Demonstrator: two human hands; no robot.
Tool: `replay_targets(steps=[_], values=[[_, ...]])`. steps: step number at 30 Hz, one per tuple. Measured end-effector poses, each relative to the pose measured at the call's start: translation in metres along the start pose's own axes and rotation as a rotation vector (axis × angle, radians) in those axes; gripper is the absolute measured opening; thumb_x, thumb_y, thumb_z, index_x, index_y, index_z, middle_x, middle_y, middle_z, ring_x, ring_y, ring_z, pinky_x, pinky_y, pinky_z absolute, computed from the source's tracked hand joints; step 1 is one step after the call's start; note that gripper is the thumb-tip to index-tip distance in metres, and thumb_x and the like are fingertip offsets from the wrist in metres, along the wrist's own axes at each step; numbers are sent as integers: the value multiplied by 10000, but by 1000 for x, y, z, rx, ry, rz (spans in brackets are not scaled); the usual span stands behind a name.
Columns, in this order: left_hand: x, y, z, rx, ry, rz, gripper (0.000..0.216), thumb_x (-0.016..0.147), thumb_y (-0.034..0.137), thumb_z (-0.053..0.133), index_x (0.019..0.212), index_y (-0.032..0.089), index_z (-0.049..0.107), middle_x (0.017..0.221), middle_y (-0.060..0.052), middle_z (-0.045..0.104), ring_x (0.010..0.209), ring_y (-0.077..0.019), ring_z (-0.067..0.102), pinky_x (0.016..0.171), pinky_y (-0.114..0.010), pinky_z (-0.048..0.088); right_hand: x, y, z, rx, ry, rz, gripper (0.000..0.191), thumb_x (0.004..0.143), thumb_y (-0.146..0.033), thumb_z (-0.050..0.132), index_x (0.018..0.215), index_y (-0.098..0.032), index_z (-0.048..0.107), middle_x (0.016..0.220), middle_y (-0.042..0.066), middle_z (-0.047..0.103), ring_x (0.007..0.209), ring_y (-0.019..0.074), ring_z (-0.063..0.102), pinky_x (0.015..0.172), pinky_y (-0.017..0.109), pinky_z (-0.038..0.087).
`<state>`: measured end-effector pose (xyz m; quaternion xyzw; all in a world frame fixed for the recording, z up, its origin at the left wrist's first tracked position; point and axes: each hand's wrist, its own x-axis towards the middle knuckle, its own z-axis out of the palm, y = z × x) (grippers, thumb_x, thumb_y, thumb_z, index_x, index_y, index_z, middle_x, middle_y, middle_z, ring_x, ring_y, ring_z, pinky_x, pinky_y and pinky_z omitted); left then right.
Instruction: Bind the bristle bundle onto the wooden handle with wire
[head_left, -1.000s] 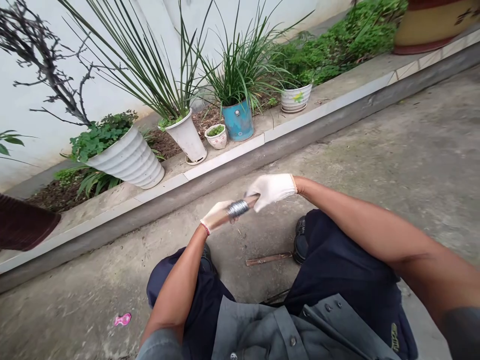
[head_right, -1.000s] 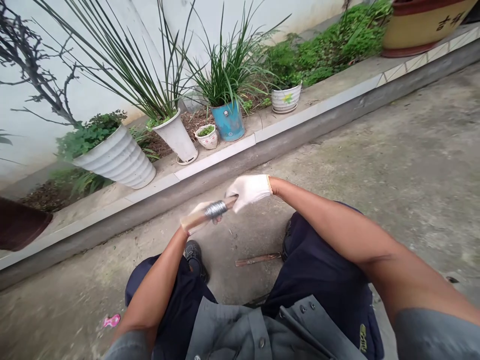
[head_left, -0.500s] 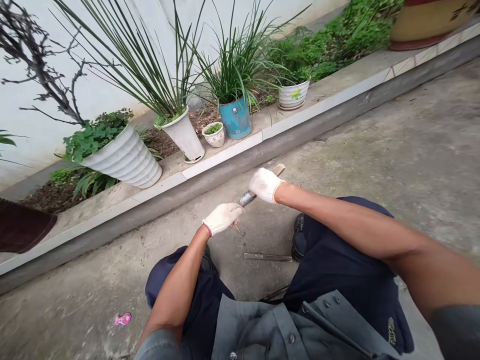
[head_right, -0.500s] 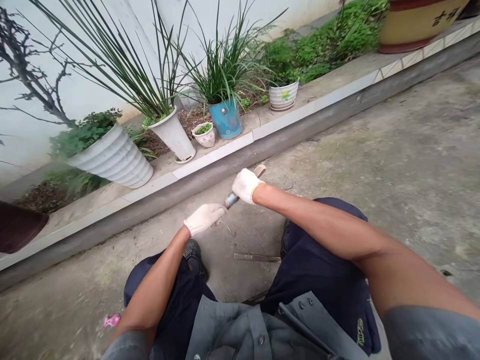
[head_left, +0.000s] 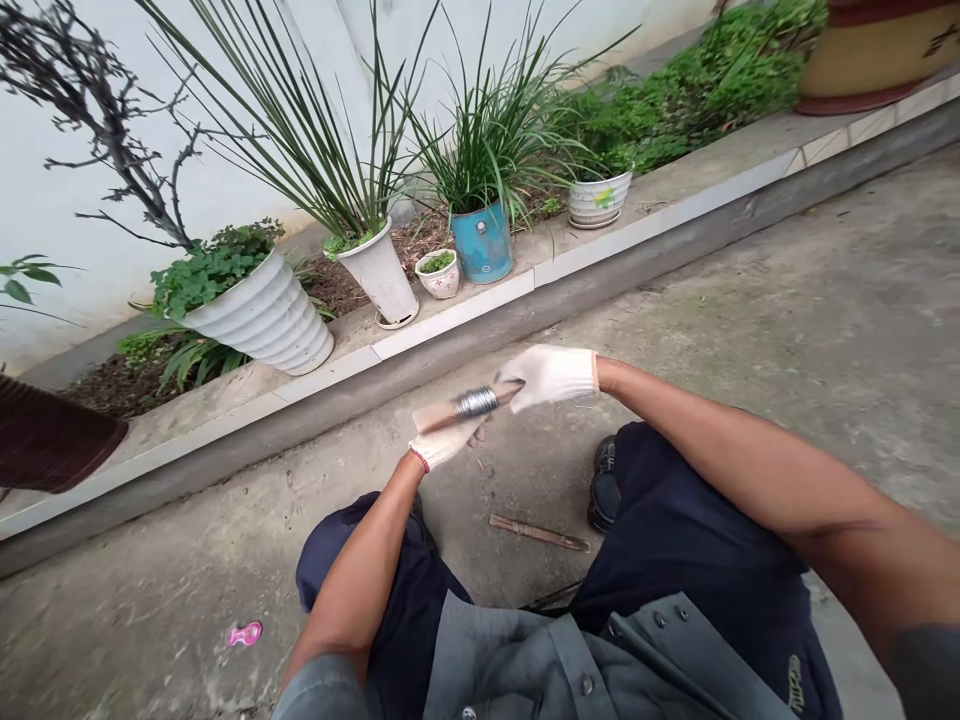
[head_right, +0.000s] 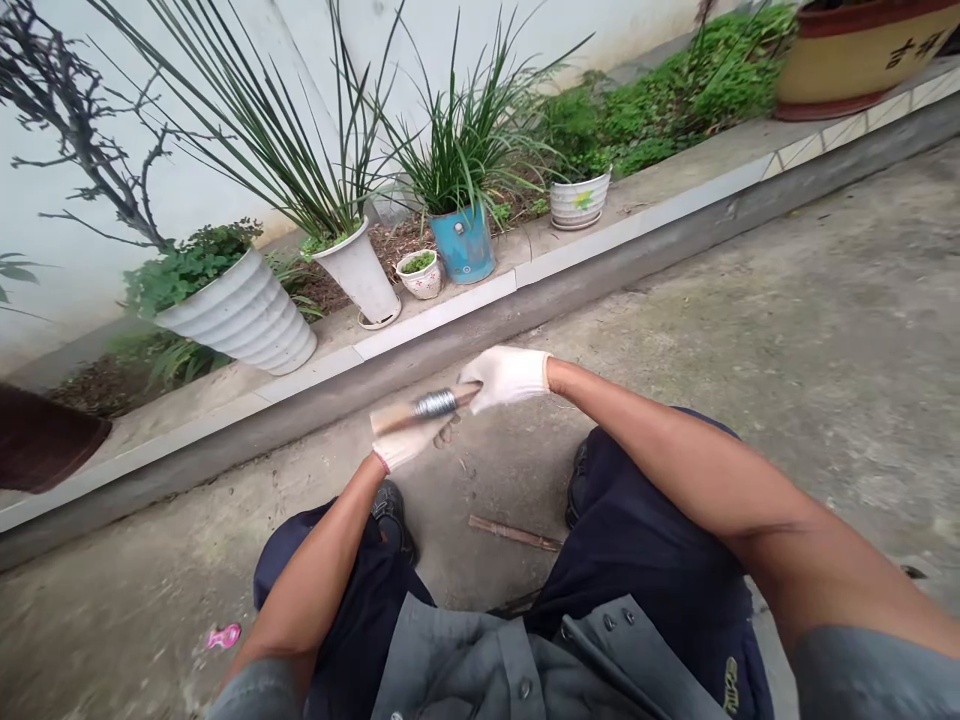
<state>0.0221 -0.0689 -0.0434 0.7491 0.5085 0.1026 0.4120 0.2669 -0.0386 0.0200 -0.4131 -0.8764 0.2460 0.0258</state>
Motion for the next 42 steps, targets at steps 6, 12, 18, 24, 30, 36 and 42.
replay_targets(steps=[6, 12, 18, 24, 30, 36, 42], values=[[0, 1, 15, 19, -89, 9, 368, 969, 474, 413, 870, 185, 617, 738, -6, 677, 609, -146, 629, 608, -241, 469, 19, 15, 6, -301, 219, 276, 301, 854, -327, 588, 1034, -155, 756, 967, 157, 745, 873, 252, 674, 736, 308, 400], [-2, 8, 3, 196, -60, -13, 338, 962, 427, 418, 931, 204, 669, 685, 16, 650, 585, -151, 594, 586, -249, 413, 28, 20, 29, -570, 140, 172, 262, 836, -101, 523, 931, -52, 762, 938, 260, 726, 951, 332, 672, 829, 408, 415], [-2, 7, -11, 342, 31, 42, 333, 943, 401, 449, 739, 207, 627, 653, 10, 625, 637, -158, 559, 603, -257, 367, 23, 17, 39, -445, -252, 1, 247, 722, -210, 683, 935, -140, 787, 845, 121, 740, 765, 216, 642, 716, 310, 388], [-2, 2, -14, 197, -2, 36, 376, 931, 506, 503, 760, 198, 636, 692, 5, 664, 628, -149, 573, 599, -244, 394, 0, 16, 15, -67, -299, -183, 310, 698, -408, 708, 904, -183, 760, 703, -39, 650, 624, 109, 510, 606, 246, 302], [0, -3, 0, -1, -32, 16, 450, 988, 528, 383, 917, 174, 651, 745, -29, 697, 608, -152, 629, 626, -252, 469, 11, 14, 2, 94, 126, 77, 424, 765, -502, 651, 1042, -194, 742, 802, -18, 688, 700, 136, 567, 607, 233, 323], [-3, 1, 2, 86, -69, -47, 354, 961, 468, 423, 846, 195, 617, 685, 11, 665, 550, -140, 596, 551, -242, 417, 27, 23, 6, -234, 362, 335, 315, 862, -334, 568, 1075, -189, 750, 992, 126, 747, 883, 245, 656, 732, 303, 388], [-7, 7, -22, 359, 86, 43, 345, 963, 409, 440, 776, 210, 652, 644, 9, 631, 609, -166, 557, 600, -268, 358, 27, 19, 25, -531, 54, 207, 280, 822, -137, 554, 978, -62, 774, 984, 247, 731, 948, 310, 676, 828, 385, 415]])
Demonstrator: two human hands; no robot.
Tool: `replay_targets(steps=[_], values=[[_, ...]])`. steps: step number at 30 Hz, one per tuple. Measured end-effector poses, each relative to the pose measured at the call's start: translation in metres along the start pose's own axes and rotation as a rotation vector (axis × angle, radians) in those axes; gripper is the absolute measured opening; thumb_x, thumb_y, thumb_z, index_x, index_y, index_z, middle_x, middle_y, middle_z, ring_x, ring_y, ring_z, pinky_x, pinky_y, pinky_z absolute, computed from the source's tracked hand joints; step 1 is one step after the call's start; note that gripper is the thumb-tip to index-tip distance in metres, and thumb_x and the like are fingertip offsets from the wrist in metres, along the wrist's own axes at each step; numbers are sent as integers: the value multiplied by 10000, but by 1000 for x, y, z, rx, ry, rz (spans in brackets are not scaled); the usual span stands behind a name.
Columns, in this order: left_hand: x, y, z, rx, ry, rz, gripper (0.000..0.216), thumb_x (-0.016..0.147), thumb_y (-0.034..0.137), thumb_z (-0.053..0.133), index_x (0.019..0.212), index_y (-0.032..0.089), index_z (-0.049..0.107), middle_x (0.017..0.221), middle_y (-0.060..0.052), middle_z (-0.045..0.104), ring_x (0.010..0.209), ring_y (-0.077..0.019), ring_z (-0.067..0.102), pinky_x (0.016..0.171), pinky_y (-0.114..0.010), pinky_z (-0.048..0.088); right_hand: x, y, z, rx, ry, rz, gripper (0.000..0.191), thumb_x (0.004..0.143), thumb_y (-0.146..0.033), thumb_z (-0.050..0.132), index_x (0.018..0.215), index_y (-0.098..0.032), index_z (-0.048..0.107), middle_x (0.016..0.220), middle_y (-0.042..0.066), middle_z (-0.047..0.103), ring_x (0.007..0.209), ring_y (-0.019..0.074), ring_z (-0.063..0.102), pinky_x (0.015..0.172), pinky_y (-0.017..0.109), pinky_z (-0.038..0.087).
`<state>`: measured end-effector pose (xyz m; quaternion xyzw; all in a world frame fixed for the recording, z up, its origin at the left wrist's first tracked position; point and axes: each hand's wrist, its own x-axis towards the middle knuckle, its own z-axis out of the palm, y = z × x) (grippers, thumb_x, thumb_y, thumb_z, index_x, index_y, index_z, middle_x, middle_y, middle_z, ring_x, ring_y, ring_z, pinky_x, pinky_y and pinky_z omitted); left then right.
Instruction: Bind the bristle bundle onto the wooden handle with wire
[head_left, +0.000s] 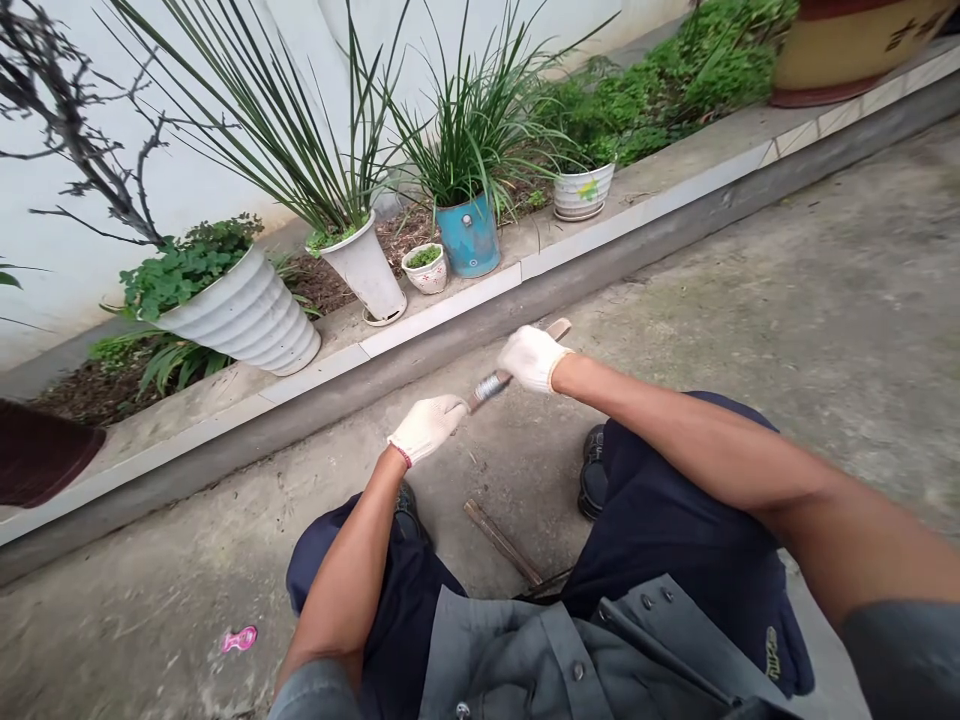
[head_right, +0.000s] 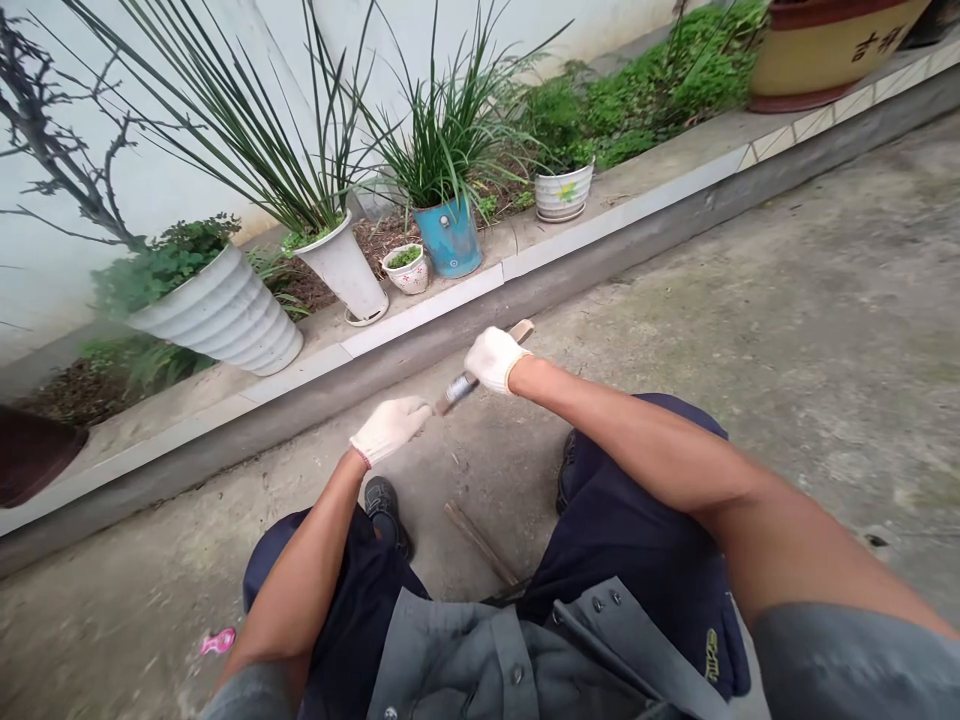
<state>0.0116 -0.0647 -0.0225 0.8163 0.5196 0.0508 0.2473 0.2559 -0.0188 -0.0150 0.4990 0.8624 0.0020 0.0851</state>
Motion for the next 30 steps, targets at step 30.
replay_targets(steps=[30], values=[[2, -5, 8, -134, -138, -30, 322, 935, 403, 431, 883, 202, 677, 685, 27, 653, 568, -133, 593, 560, -239, 414, -2, -16, 1, -58, -128, -41, 261, 807, -151, 603, 968, -57, 785, 957, 236, 739, 876, 287, 679, 764, 365, 414]])
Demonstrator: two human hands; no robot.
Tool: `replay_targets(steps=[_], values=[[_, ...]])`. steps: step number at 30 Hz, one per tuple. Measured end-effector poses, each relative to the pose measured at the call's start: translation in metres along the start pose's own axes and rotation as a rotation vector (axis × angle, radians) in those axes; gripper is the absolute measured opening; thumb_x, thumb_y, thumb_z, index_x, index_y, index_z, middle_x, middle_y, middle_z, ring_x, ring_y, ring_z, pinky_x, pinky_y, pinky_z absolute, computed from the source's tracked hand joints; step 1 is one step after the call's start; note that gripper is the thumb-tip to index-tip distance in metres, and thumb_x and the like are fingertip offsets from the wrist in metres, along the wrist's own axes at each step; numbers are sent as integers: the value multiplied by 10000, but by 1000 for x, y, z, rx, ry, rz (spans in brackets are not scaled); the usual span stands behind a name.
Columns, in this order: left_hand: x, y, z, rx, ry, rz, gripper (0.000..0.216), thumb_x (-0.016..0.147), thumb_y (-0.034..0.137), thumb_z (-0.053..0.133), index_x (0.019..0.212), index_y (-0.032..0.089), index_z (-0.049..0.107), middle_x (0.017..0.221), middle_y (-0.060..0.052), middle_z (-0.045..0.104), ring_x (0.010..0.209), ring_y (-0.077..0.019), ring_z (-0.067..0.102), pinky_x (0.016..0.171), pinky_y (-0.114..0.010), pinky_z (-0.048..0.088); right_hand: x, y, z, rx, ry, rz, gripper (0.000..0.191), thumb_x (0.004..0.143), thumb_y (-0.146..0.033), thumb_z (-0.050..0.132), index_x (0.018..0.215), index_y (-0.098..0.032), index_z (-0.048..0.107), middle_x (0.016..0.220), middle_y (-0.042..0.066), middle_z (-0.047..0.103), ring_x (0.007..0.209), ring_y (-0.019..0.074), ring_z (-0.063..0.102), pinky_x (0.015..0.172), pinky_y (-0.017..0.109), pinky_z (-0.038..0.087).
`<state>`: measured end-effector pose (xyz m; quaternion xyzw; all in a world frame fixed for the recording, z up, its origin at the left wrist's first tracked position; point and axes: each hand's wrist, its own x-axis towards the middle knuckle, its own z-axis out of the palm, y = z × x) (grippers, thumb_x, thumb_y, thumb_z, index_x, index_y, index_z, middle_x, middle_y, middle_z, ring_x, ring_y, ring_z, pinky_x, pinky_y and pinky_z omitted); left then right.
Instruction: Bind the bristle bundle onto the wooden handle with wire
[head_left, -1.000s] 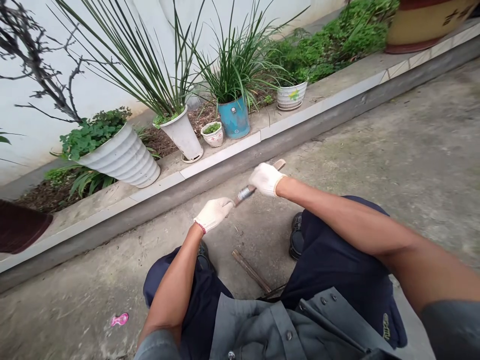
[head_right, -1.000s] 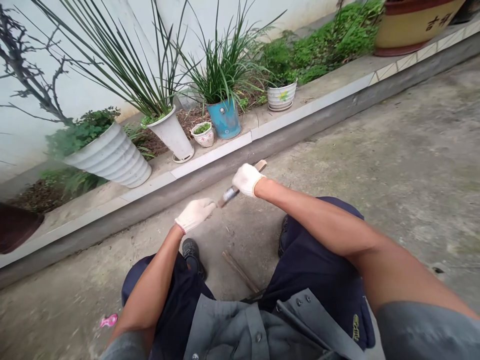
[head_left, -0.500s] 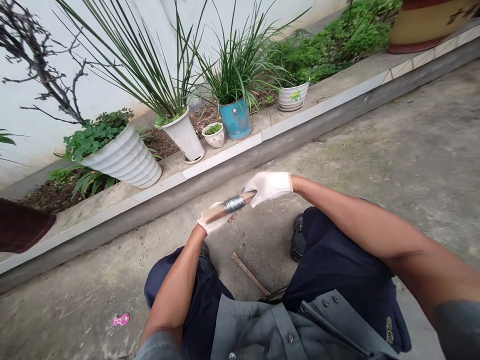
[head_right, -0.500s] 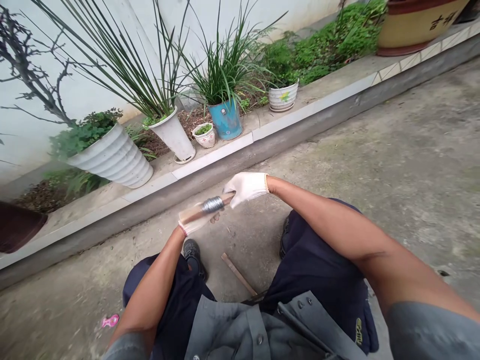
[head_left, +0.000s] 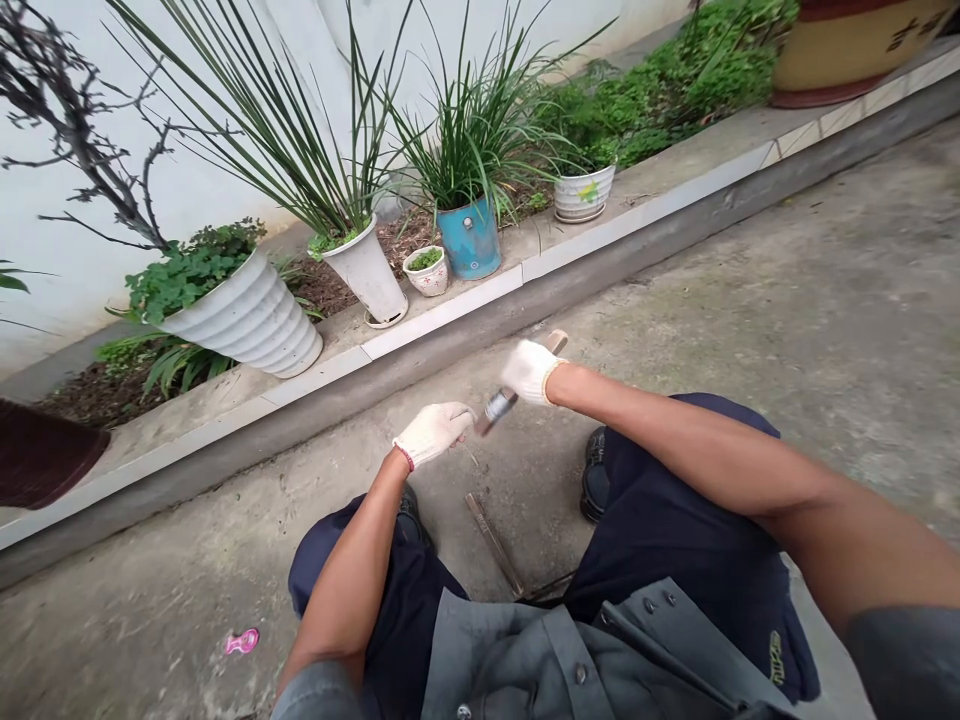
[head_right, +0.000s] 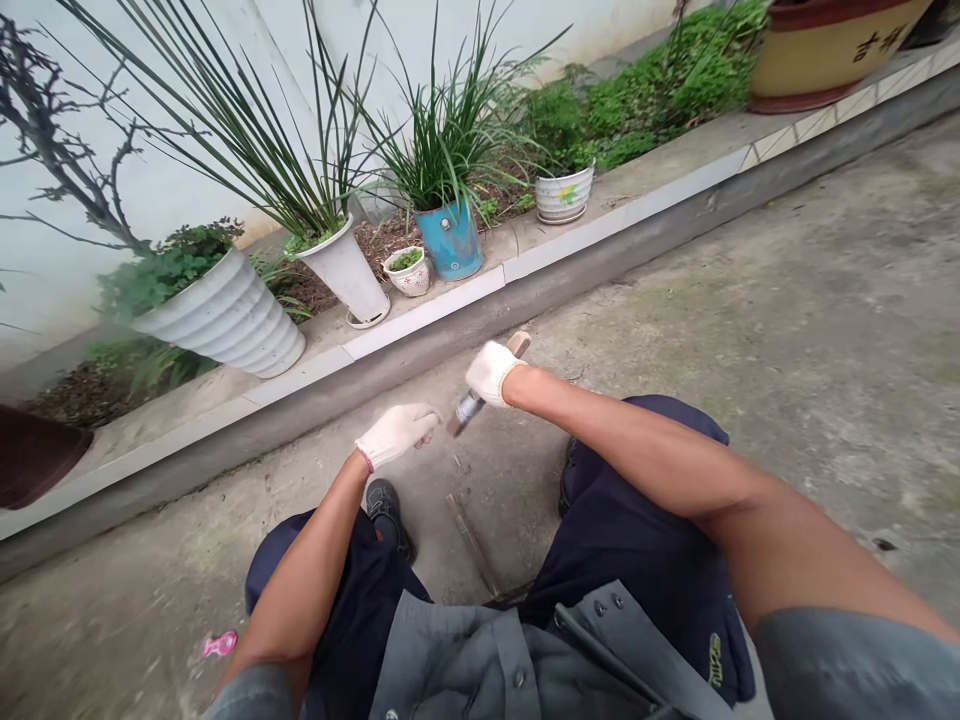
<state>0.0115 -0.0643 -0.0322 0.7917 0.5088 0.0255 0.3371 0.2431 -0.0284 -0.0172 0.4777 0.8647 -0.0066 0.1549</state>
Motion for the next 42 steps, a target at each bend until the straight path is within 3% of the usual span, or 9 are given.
replay_targets(steps=[4, 7, 13, 17, 21, 25, 31, 36, 42], values=[[-3, -3, -6, 40, -1, 10, 301, 921, 392, 465, 836, 199, 679, 667, 25, 650, 584, -136, 591, 569, -240, 404, -11, 2, 3, 155, -276, -351, 293, 677, -290, 739, 915, -124, 785, 790, 75, 722, 666, 168, 585, 607, 281, 338], [-3, -5, -6, -8, -39, 20, 294, 917, 390, 482, 832, 192, 683, 688, 15, 665, 586, -135, 593, 575, -239, 413, -20, 9, -2, 374, -234, -502, 301, 664, -370, 726, 863, -147, 761, 670, -23, 636, 610, 112, 503, 573, 255, 287], [0, -3, -1, -145, -21, 51, 365, 959, 441, 442, 908, 163, 673, 830, -49, 730, 682, -156, 670, 658, -248, 491, -12, 15, -20, 670, 80, -212, 414, 744, -482, 669, 1030, -193, 745, 777, -36, 667, 674, 116, 544, 596, 223, 316], [1, -3, 5, -131, -22, 22, 371, 966, 440, 411, 885, 171, 654, 806, -29, 721, 662, -153, 672, 655, -248, 493, -1, 17, -22, 521, 211, 93, 392, 837, -479, 607, 1091, -212, 741, 892, 47, 730, 747, 170, 624, 636, 254, 370], [2, -5, 5, -70, -62, -5, 315, 934, 384, 429, 974, 188, 672, 760, 2, 692, 631, -148, 653, 610, -235, 468, 3, 14, -12, 180, 244, 162, 280, 862, -246, 574, 1022, -114, 762, 985, 205, 739, 916, 276, 682, 767, 333, 426], [1, -6, -3, 49, -12, -8, 326, 928, 405, 438, 882, 198, 686, 713, 6, 669, 613, -145, 613, 574, -234, 417, 4, 5, 3, 94, -35, 29, 259, 760, -172, 639, 957, -81, 782, 930, 213, 742, 864, 285, 685, 742, 348, 432], [-3, -1, -6, -18, -37, -25, 272, 888, 391, 506, 811, 194, 677, 690, 15, 664, 587, -136, 585, 565, -233, 414, -9, 8, 4, 333, -337, -451, 261, 644, -345, 747, 836, -169, 766, 665, -7, 645, 632, 143, 538, 621, 273, 352], [-4, -1, -6, -142, -28, 13, 377, 916, 505, 529, 761, 187, 661, 698, -14, 675, 647, -160, 624, 605, -243, 455, -23, 19, -15, 654, -144, -461, 374, 691, -436, 721, 952, -170, 751, 735, -46, 631, 669, 113, 529, 611, 229, 322], [-1, -2, -1, -209, -12, 20, 442, 983, 517, 405, 915, 166, 666, 783, -38, 718, 629, -148, 654, 651, -252, 493, -9, 22, -23, 670, 190, -47, 377, 786, -469, 638, 1035, -208, 747, 829, 3, 702, 735, 156, 600, 629, 241, 354]])
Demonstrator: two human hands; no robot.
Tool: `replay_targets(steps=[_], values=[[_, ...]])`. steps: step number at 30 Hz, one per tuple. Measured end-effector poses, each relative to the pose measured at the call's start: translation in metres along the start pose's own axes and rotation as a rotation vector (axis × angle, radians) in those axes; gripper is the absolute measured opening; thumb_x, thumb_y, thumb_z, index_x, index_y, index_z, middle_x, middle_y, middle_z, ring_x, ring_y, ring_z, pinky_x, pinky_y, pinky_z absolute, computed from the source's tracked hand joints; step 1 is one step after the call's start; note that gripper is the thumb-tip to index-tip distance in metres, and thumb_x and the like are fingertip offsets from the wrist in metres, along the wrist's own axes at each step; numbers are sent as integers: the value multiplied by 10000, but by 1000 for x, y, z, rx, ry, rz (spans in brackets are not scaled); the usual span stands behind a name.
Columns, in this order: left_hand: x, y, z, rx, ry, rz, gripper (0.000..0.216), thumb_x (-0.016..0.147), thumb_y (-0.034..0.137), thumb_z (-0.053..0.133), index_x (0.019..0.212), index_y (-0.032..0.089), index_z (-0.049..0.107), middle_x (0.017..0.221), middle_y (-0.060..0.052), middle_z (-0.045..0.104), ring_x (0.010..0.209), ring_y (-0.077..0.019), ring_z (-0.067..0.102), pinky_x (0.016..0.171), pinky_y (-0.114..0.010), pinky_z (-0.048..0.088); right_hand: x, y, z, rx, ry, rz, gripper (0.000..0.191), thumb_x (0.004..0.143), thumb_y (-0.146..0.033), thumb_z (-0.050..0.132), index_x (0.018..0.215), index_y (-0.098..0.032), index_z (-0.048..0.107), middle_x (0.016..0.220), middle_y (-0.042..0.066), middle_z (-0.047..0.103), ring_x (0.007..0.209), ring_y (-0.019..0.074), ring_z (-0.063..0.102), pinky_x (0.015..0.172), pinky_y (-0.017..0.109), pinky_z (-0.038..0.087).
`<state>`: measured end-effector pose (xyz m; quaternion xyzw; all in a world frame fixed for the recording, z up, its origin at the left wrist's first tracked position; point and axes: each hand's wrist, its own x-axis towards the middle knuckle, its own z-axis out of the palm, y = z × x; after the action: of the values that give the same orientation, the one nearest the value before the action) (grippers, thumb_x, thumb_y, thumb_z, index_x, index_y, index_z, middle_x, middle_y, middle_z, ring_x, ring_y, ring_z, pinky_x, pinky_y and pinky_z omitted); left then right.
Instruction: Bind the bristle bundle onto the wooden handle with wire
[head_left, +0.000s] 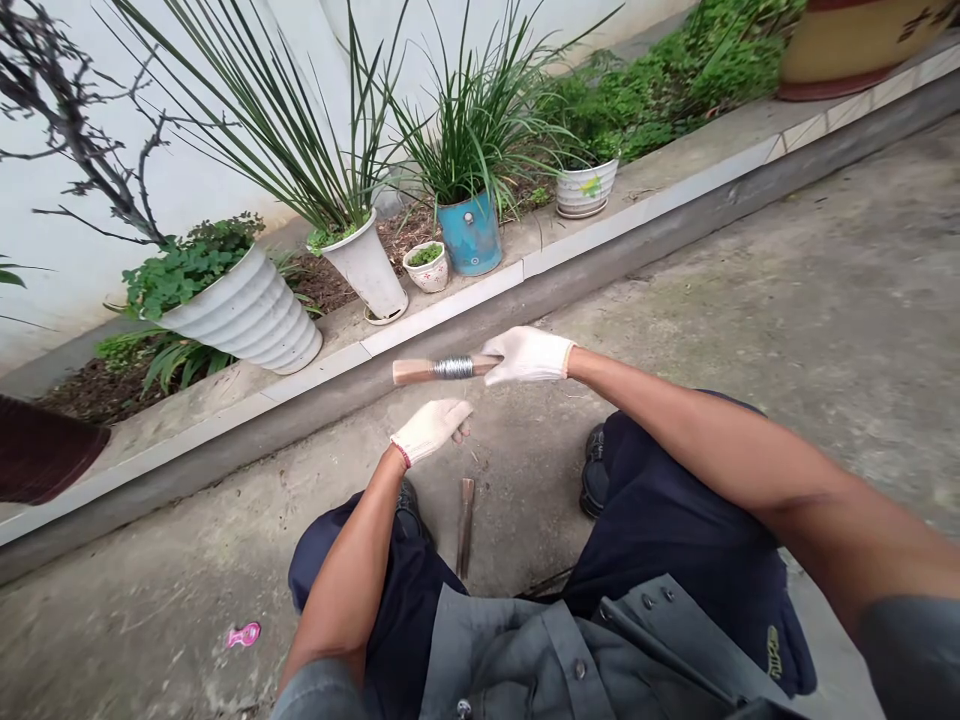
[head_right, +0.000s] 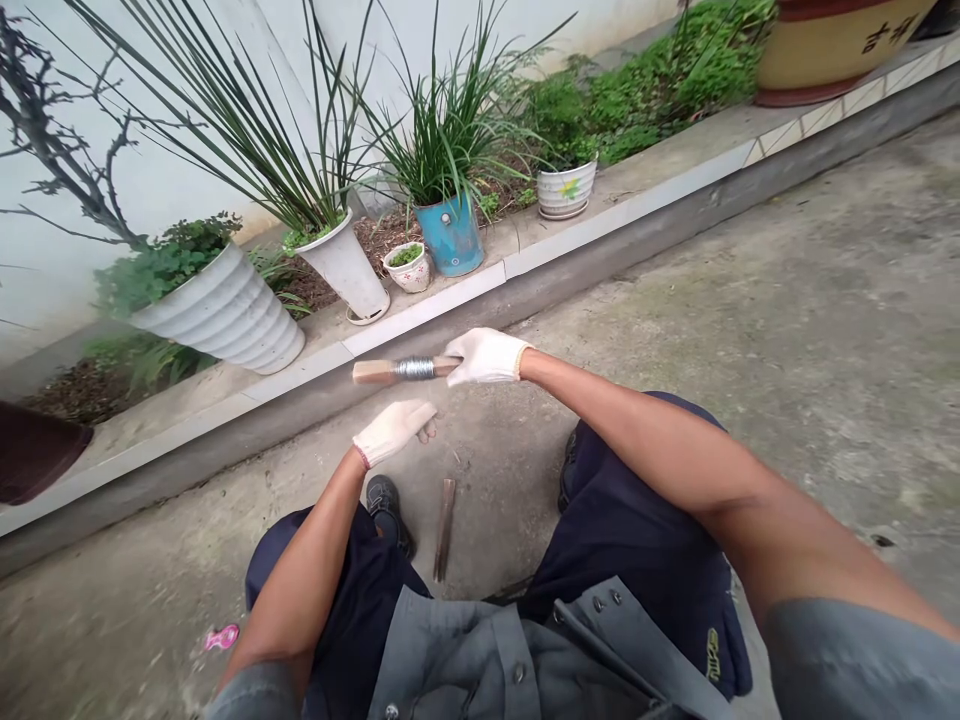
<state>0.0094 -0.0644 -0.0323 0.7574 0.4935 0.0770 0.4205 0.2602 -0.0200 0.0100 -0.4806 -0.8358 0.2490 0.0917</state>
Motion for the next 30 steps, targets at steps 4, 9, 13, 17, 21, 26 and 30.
replay_targets(steps=[4, 9, 13, 17, 21, 26, 30], values=[[0, 2, 2, 54, -23, -4, 347, 952, 444, 441, 967, 178, 662, 760, -3, 690, 616, -143, 641, 615, -240, 473, 7, 3, 7, -330, 123, 147, 315, 834, -343, 614, 1043, -163, 767, 970, 151, 750, 894, 253, 672, 754, 311, 410], [1, 1, -1, 233, 23, -19, 348, 946, 432, 429, 904, 201, 686, 696, 15, 658, 590, -145, 586, 578, -247, 410, 2, -1, 22, -578, -69, 117, 288, 800, -142, 596, 1002, -61, 785, 996, 259, 735, 972, 314, 688, 834, 375, 432], [0, 2, -2, 314, 63, -4, 336, 936, 410, 446, 800, 205, 675, 687, 6, 661, 623, -150, 581, 592, -251, 390, -8, 0, 24, -498, -432, -77, 292, 693, -225, 706, 957, -141, 797, 893, 132, 750, 787, 234, 661, 720, 321, 409], [-2, 5, -4, 248, 61, -15, 375, 939, 469, 463, 771, 196, 658, 682, 12, 664, 640, -149, 602, 599, -244, 402, -18, 5, 10, -228, -530, -280, 298, 684, -389, 718, 893, -184, 769, 710, -16, 665, 638, 130, 539, 622, 261, 328], [0, 4, -4, 140, 33, -13, 392, 942, 508, 486, 857, 174, 672, 762, -13, 705, 668, -155, 631, 629, -242, 441, -18, 5, -5, -53, -325, -215, 363, 702, -444, 697, 948, -183, 755, 713, -42, 639, 636, 107, 511, 607, 241, 305], [1, 4, 1, 57, 56, -7, 413, 984, 476, 402, 952, 165, 673, 793, -29, 718, 661, -159, 668, 667, -258, 479, 0, 8, -9, -78, 30, 74, 435, 778, -511, 631, 1064, -209, 757, 811, 15, 704, 717, 164, 598, 627, 254, 346], [-1, 5, 5, 97, 14, -23, 357, 959, 456, 433, 931, 186, 666, 766, -5, 705, 627, -155, 653, 628, -252, 465, 7, 11, -5, -248, 73, 238, 383, 831, -445, 608, 1099, -216, 756, 970, 111, 749, 852, 235, 668, 717, 288, 403]])
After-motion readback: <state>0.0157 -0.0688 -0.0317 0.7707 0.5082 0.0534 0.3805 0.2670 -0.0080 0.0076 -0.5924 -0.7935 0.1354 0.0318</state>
